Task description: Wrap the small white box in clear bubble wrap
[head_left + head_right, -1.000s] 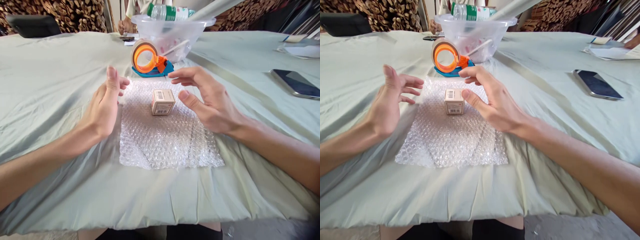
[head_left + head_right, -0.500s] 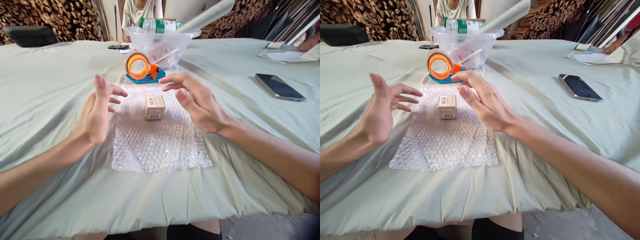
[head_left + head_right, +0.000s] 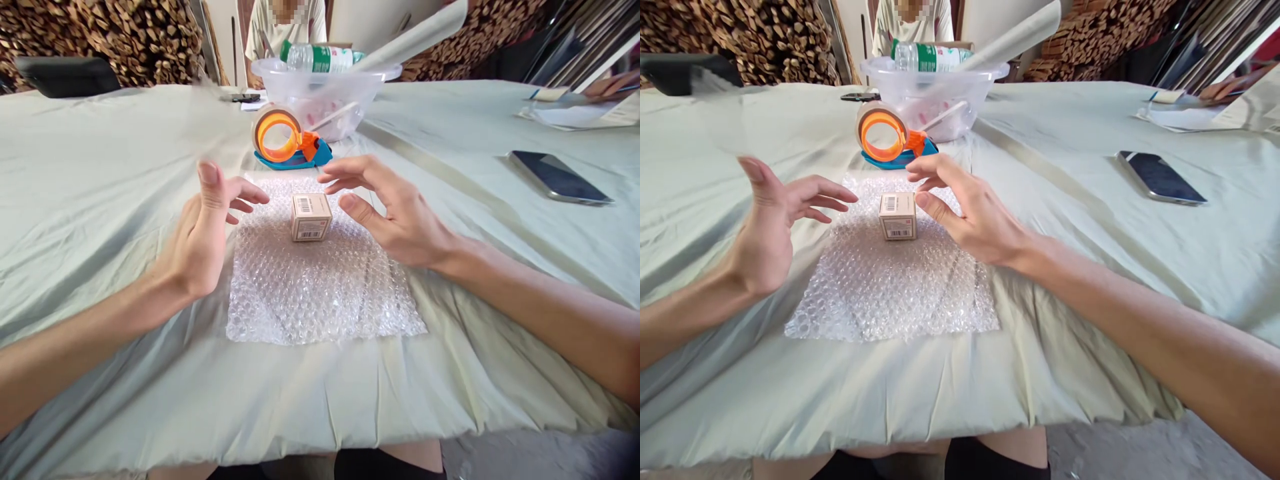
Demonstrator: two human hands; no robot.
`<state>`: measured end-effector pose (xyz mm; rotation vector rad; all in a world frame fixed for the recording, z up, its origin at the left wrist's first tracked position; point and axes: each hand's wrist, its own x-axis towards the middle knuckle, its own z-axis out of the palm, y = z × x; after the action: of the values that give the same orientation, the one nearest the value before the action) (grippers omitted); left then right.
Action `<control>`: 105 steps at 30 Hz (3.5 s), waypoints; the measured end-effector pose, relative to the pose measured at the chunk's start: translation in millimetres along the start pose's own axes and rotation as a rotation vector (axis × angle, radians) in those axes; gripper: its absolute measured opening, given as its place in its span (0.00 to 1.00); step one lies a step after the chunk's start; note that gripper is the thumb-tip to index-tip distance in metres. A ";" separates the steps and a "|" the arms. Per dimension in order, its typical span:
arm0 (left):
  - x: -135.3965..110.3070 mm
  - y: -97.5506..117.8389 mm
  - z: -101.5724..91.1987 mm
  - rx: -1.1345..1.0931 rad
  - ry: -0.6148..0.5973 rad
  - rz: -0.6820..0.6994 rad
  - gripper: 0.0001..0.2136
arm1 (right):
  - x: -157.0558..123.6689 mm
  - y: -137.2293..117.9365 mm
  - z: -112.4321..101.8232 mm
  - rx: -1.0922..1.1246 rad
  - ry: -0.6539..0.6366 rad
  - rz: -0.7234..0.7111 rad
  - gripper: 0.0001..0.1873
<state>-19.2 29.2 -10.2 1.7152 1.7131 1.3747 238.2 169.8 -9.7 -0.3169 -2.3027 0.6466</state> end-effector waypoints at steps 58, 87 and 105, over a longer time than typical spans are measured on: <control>-0.3 -10.1 -5.1 0.116 0.042 -0.113 0.42 | 0.0 -2.2 0.5 0.042 0.005 -0.023 0.18; -1.6 15.3 4.7 -0.141 0.001 -0.190 0.49 | -17.2 24.0 -14.6 -0.483 -0.006 0.443 0.26; -1.2 22.5 6.1 -0.266 0.016 -0.188 0.41 | -5.5 -3.7 3.6 0.480 0.257 0.519 0.14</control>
<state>-1.5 25.8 4.5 1.3675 1.5725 1.4568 239.5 163.2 -13.1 -0.7257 -1.7510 1.3019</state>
